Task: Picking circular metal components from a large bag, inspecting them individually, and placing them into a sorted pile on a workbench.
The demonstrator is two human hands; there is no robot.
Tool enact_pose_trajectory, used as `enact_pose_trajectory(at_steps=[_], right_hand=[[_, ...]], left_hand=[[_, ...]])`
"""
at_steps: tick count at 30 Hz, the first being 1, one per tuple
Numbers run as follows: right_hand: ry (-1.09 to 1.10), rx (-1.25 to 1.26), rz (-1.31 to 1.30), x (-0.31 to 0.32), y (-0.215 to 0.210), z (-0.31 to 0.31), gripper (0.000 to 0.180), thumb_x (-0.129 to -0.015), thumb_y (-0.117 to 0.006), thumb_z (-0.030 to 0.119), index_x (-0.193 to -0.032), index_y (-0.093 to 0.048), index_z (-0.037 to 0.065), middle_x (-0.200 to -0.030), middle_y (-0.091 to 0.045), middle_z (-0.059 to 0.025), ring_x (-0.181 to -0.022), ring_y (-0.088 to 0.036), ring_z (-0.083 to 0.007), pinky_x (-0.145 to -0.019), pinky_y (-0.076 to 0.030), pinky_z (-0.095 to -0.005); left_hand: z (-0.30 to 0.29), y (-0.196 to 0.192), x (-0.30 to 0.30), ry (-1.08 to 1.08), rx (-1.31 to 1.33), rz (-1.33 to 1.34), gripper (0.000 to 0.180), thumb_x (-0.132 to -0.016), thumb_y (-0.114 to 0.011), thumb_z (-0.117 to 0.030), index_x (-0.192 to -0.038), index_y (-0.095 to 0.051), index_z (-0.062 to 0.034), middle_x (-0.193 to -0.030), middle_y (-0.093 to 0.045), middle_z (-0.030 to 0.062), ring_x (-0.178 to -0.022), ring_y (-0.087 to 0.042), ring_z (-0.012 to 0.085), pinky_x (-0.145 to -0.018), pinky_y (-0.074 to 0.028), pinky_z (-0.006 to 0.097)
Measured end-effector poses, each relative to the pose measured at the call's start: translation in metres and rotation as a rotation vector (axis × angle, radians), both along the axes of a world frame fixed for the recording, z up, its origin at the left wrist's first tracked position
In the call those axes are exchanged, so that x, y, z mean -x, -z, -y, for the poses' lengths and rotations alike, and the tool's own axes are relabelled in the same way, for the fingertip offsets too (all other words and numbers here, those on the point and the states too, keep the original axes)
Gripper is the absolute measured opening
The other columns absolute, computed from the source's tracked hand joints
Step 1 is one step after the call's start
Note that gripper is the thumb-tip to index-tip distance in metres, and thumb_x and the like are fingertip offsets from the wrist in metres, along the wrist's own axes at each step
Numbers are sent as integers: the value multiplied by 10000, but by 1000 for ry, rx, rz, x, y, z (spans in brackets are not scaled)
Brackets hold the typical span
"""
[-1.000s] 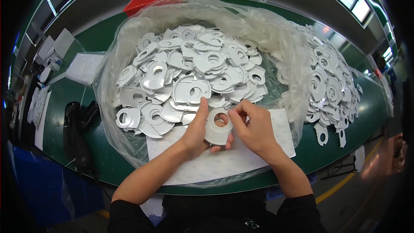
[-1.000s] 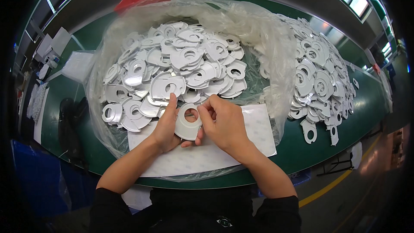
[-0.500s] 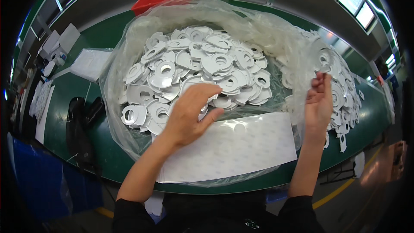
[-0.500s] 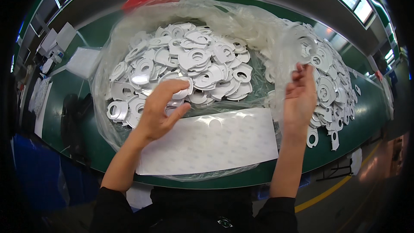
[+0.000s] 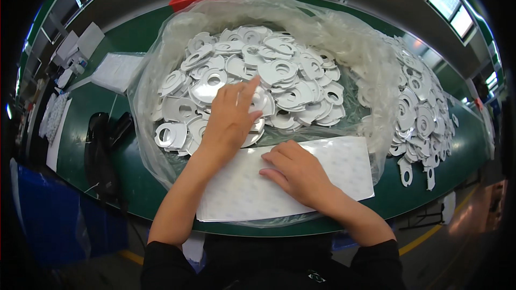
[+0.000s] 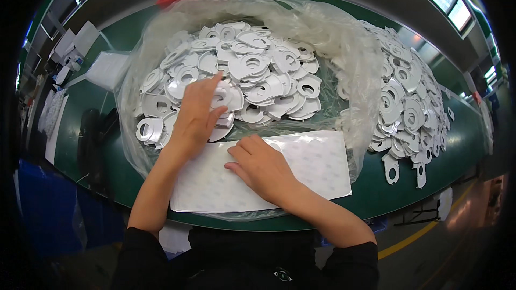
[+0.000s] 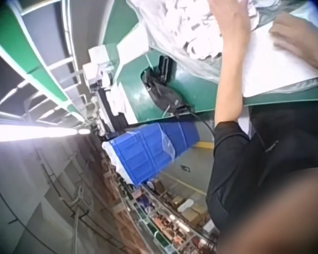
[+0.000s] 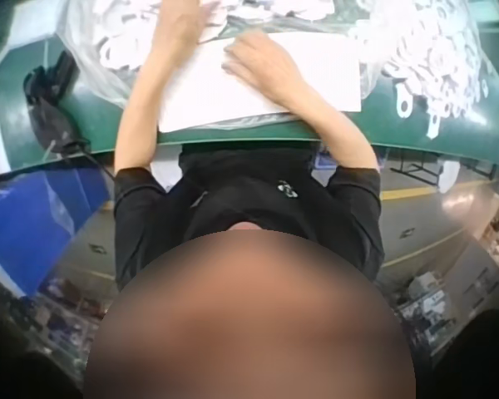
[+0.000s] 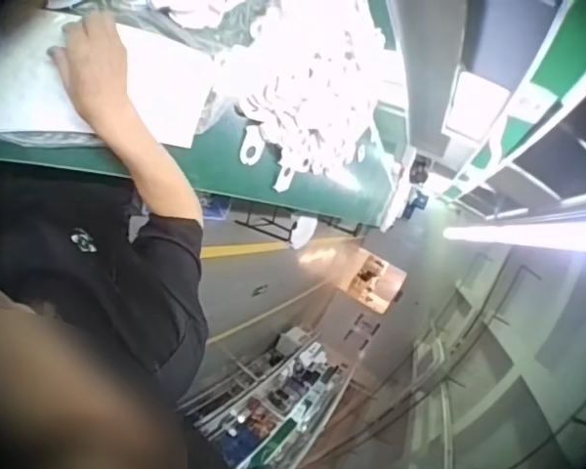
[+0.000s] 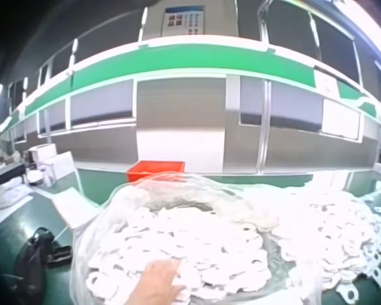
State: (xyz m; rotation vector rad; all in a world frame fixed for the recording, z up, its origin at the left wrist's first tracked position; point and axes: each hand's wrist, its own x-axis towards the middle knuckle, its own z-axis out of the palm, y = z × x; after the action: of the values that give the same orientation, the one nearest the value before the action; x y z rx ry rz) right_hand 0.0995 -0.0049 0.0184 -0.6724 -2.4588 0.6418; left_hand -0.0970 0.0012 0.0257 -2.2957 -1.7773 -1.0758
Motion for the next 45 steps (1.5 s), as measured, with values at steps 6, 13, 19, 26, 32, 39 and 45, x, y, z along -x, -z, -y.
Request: enact_pose_trajectory(at_steps=[6,13,19,26,32,39,45], right_hand=[[72,22,128,5,-1,-6,351,-714,-725,153,-982,-561,-4,-973,-529,-129,-929,-523,-303,-791,-462,-378],[112,223,227,1,-8,-14,316,-688,-741,100,-917,-546,2,-998,-526,-151,-986,-511,-324,-833,-443,-391],[60,198,199,0,-12,-5,298,-672,-724,39,-912,-549,16,-981,-532,-160,-961,-517,-340,-833,-441,-380],[91,74,120,-2,-9,-1,352,-657,-741,61,-957,-560,27,-953,-536,-136,-945,-516,-323,-812,-436,-384],[62,221,241,-5,-14,-16,371,-661,-762,108,-936,-543,-10,-971,-539,-166,-977,-499,-328,-834,-428,-383],[10,377,280,-1,-13,-24,312,-656,-766,114,-870,-563,11,-943,-553,-132,-957,-515,-310,-784,-460,-398],[46,9,244,-5,-13,0,184,-676,-708,73,-805,-582,35,-806,-542,-92,-805,-539,-273,-698,-470,-378]], left_hand=[[16,-7,-16,330,273,1535,490,-958,-406,-317,-1365,-333,-54,-1217,-490,119,-1086,-494,260,-836,-478,376],[22,24,-40,508,581,2006,585,-968,-161,-520,-1238,-427,-75,-1160,-544,173,-936,-578,257,-657,-480,347],[19,36,-37,500,514,2088,543,-966,-172,-538,-1208,-405,-112,-1100,-555,181,-872,-580,234,-614,-444,319],[17,36,-39,460,457,2076,525,-968,-188,-537,-1200,-406,-120,-1098,-554,183,-904,-568,240,-610,-414,297],[18,35,-42,440,425,2028,539,-969,-178,-536,-1212,-399,-109,-1090,-554,170,-888,-566,231,-630,-418,302],[17,33,-44,430,398,1956,550,-971,-160,-532,-1218,-393,-99,-1084,-557,159,-896,-556,218,-644,-417,299],[15,34,-43,433,419,1967,540,-977,-159,-516,-1223,-391,-95,-1094,-557,158,-918,-554,219,-653,-416,305]])
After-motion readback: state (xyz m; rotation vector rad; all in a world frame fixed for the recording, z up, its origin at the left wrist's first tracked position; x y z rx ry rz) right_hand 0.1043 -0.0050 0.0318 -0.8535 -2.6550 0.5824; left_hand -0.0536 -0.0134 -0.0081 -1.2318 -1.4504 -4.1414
